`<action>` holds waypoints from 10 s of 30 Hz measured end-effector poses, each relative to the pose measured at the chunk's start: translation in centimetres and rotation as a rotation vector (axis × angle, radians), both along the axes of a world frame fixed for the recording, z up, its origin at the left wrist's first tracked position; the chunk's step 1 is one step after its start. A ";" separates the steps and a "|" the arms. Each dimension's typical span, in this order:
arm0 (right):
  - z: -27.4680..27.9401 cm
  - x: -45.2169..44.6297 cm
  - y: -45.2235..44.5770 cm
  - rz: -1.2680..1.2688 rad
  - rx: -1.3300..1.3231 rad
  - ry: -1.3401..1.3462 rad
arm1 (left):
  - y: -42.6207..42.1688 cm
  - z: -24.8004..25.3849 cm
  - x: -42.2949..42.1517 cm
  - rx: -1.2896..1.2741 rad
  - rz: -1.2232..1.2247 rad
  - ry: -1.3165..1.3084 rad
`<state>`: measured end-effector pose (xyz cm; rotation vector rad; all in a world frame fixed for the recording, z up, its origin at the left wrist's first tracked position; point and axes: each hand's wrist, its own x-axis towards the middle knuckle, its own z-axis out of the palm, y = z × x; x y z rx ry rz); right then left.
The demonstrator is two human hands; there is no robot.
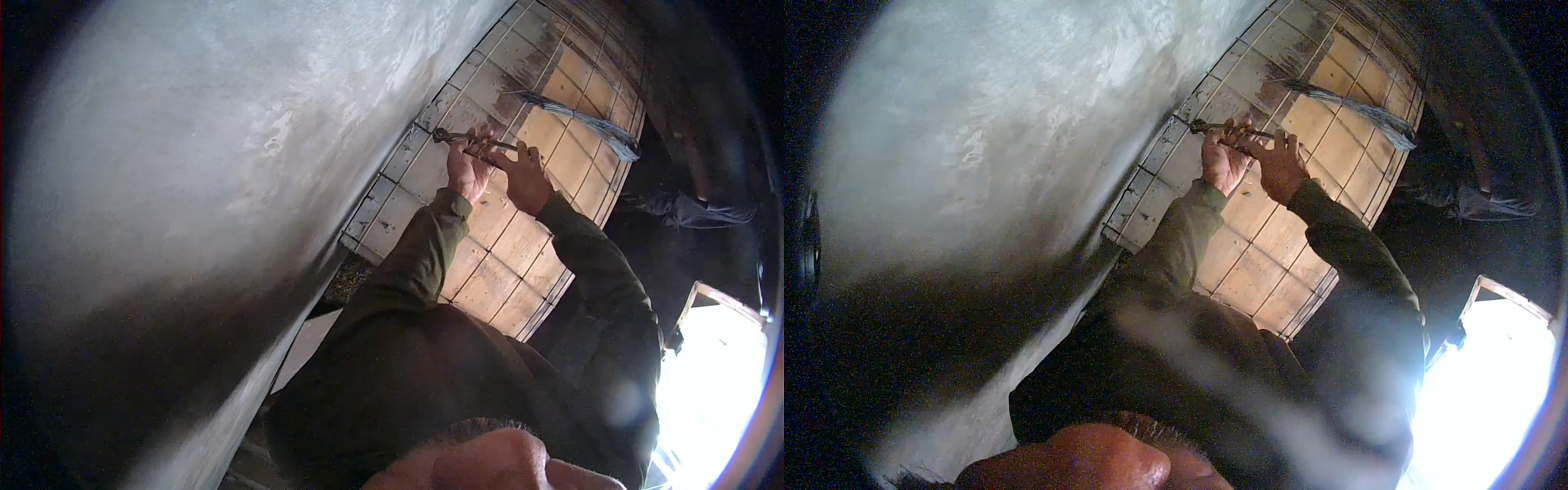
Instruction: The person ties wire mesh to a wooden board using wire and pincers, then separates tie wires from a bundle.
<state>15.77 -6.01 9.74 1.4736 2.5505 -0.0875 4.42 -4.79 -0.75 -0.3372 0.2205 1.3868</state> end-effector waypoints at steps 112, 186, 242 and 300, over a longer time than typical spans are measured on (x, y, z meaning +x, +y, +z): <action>2.5 0.8 8.8 0.214 -0.140 -0.024 | 4.7 -2.0 1.4 -0.092 0.143 0.041; 1.2 5.2 -19.8 -0.833 -0.235 1.505 | -12.9 11.3 3.4 0.509 0.021 1.432; -9.4 7.5 -1.8 -0.783 -0.189 0.584 | -1.0 1.9 -3.4 0.184 -0.382 1.150; -11.4 -3.3 16.6 -0.560 -0.077 0.733 | 10.9 -4.0 -4.8 0.116 -0.156 2.063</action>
